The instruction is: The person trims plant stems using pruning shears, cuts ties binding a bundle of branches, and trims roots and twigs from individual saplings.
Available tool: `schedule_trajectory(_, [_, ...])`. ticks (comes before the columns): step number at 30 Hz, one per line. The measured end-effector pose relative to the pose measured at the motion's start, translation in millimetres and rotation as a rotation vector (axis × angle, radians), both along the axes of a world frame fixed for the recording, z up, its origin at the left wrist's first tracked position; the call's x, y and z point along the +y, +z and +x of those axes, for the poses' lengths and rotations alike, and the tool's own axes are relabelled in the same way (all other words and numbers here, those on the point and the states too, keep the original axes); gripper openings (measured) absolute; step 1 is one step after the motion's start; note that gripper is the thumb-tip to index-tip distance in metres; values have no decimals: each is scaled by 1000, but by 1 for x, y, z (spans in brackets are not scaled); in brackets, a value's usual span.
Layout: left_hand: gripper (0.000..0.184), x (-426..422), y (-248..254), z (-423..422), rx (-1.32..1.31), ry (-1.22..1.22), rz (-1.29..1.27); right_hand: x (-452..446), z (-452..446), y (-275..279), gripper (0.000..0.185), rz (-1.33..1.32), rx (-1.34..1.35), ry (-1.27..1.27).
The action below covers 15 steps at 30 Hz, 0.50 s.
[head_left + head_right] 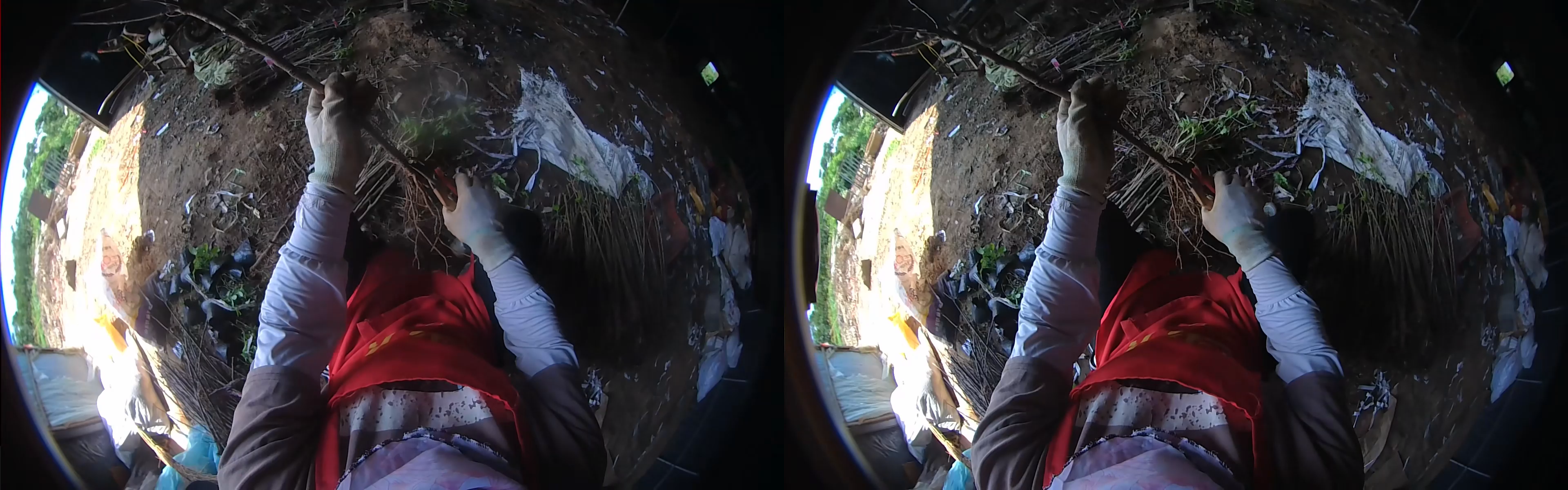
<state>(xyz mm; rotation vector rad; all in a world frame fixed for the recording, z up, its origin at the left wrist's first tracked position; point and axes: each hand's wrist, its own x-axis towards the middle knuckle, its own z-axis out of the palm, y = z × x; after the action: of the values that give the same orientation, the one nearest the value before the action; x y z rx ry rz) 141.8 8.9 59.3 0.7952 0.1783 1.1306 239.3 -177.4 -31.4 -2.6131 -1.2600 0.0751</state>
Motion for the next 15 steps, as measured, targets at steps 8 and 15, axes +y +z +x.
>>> schedule_trajectory(8, [16,-8,-14,6,28,63,-39,2,-2,-7,38,-14,14,4])
schedule_trajectory(15, [21,-10,-12,4,68,89,-39,-2,1,-20,27,68,176,-36])
